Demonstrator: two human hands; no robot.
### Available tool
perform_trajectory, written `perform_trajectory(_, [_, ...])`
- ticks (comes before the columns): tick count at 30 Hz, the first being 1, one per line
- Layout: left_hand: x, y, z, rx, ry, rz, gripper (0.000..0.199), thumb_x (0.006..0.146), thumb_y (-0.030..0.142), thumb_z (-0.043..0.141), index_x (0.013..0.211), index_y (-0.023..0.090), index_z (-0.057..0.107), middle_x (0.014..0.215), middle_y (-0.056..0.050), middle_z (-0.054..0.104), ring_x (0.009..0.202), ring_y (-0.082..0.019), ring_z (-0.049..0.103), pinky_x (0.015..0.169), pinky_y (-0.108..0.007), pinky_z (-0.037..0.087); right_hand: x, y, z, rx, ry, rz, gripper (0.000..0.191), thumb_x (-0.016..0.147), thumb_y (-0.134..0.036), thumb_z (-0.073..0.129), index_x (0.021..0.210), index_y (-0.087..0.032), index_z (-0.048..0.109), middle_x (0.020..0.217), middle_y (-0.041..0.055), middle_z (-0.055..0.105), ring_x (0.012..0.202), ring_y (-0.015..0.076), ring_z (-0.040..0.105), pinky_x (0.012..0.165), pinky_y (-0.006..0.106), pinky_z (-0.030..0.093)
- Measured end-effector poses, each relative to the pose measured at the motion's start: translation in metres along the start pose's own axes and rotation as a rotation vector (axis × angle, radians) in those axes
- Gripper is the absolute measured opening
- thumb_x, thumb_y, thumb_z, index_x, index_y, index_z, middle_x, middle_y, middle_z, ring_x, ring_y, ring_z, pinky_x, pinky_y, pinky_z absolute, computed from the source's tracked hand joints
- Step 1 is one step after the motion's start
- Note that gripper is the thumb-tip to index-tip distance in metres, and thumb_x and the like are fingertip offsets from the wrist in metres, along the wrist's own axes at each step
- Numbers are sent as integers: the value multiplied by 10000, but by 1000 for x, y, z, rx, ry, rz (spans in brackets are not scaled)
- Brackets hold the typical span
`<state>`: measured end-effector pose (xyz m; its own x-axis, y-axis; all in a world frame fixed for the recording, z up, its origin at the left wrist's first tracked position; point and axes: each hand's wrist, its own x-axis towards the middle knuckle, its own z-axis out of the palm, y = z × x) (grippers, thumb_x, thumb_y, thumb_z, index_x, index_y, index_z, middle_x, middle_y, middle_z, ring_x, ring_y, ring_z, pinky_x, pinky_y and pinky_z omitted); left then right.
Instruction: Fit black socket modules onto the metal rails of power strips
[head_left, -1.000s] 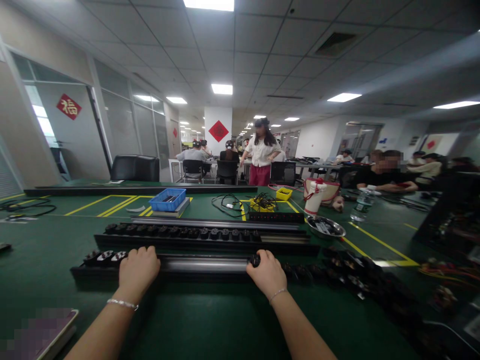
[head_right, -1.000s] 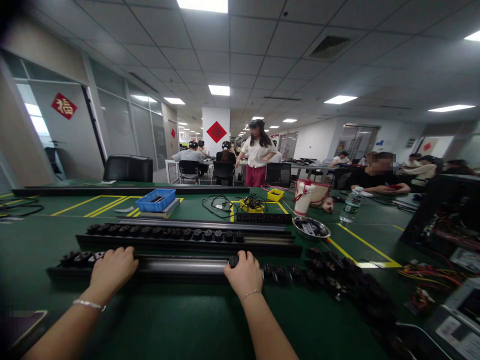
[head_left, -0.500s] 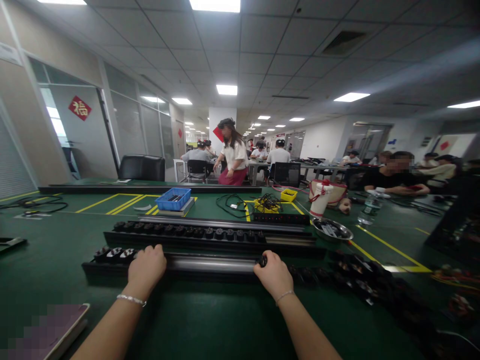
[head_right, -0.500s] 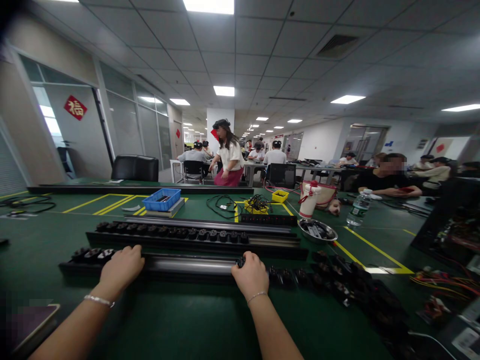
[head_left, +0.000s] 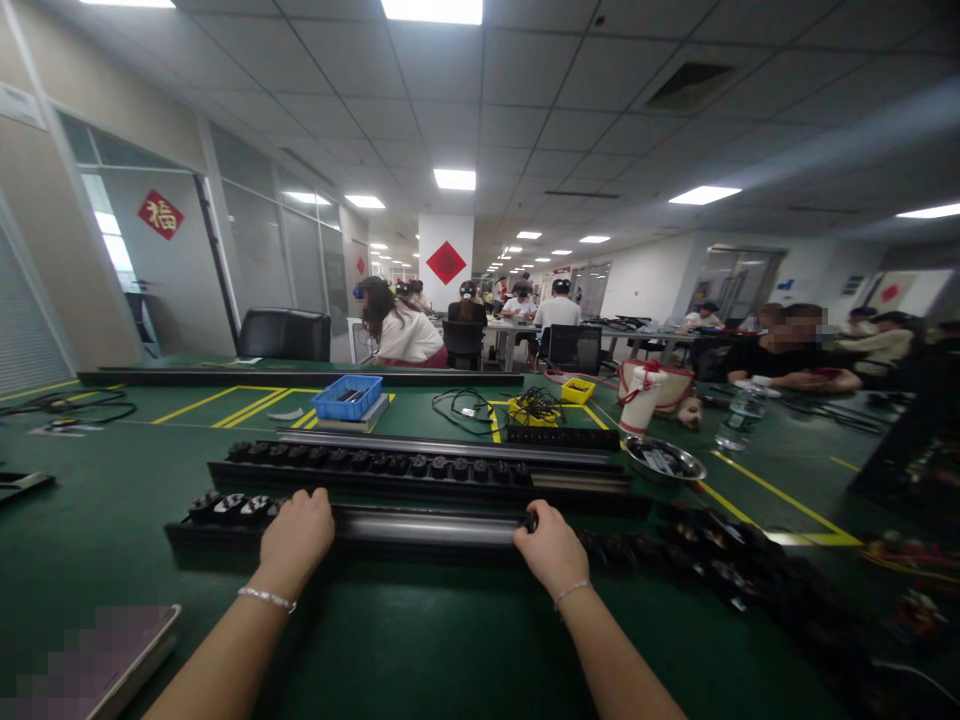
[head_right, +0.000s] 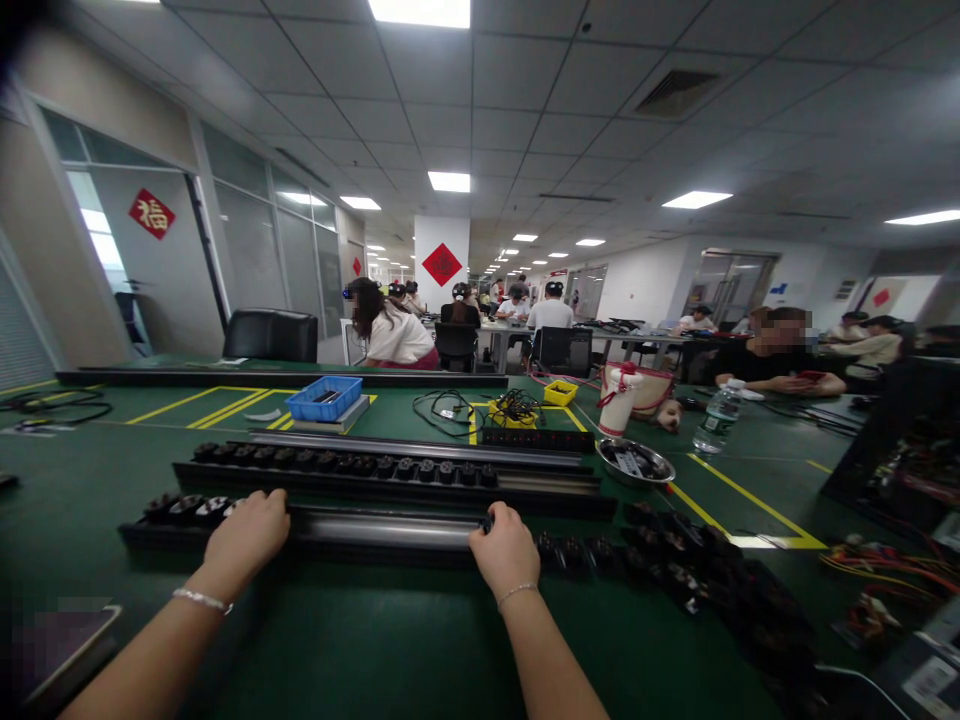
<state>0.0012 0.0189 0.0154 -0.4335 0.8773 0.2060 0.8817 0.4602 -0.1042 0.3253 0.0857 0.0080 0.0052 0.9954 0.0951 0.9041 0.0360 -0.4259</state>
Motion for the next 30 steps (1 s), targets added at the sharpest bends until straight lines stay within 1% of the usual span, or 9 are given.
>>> perform_trajectory(5, [1, 0, 1, 9, -2, -11, 297, 806, 179, 302, 959, 113, 548, 925, -151, 564, 879, -239, 576, 689, -309, 415, 2, 2, 0, -1, 5, 4, 316, 737, -276, 429, 1033, -236, 532, 1097, 53, 567, 892, 198, 574, 680, 284, 399])
perform_trajectory(9, [0, 1, -1, 3, -16, -21, 309, 809, 195, 301, 975, 117, 550, 942, -161, 566, 877, -271, 572, 660, -324, 410, 2, 4, -1, -7, 18, 9, 319, 737, -250, 426, 1039, -233, 528, 1106, 57, 557, 878, 185, 581, 663, 271, 398])
perform_trajectory(14, [-1, 2, -4, -9, -13, -19, 350, 810, 167, 275, 1049, 106, 523, 950, -180, 578, 884, -298, 566, 649, -338, 402, 3, 6, -2, 3, 25, 17, 317, 733, -226, 412, 1029, -235, 525, 1114, 51, 550, 853, 179, 585, 646, 267, 392])
perform_trajectory(17, [-3, 3, -5, -9, -2, -17, 350, 814, 171, 259, 1025, 97, 528, 951, -183, 580, 886, -308, 565, 646, -345, 404, 4, 7, -2, 10, 26, 21, 318, 730, -218, 408, 1025, -233, 525, 1117, 50, 549, 853, 184, 585, 653, 273, 392])
perform_trajectory(20, [-5, 6, -8, 10, 12, -32, 328, 811, 205, 285, 984, 98, 542, 952, -186, 582, 892, -309, 561, 647, -349, 407, 5, 8, -2, 8, 17, 28, 324, 732, -203, 402, 1029, -234, 526, 1119, 52, 548, 844, 182, 587, 650, 274, 392])
perform_trajectory(24, [-6, 6, -11, 3, -3, -59, 334, 809, 255, 312, 1007, 98, 530, 966, -188, 582, 900, -312, 564, 643, -353, 412, 6, 10, -3, 8, 14, 34, 326, 729, -187, 401, 1026, -235, 528, 1101, 50, 554, 839, 179, 589, 652, 271, 390])
perform_trajectory(30, [-2, 1, -11, -40, -42, -68, 329, 821, 228, 276, 979, 112, 541, 971, -172, 585, 876, -282, 588, 661, -357, 419, 10, 13, -2, 47, 12, 48, 320, 714, -205, 437, 1018, -236, 533, 1091, 46, 553, 872, 181, 580, 667, 264, 389])
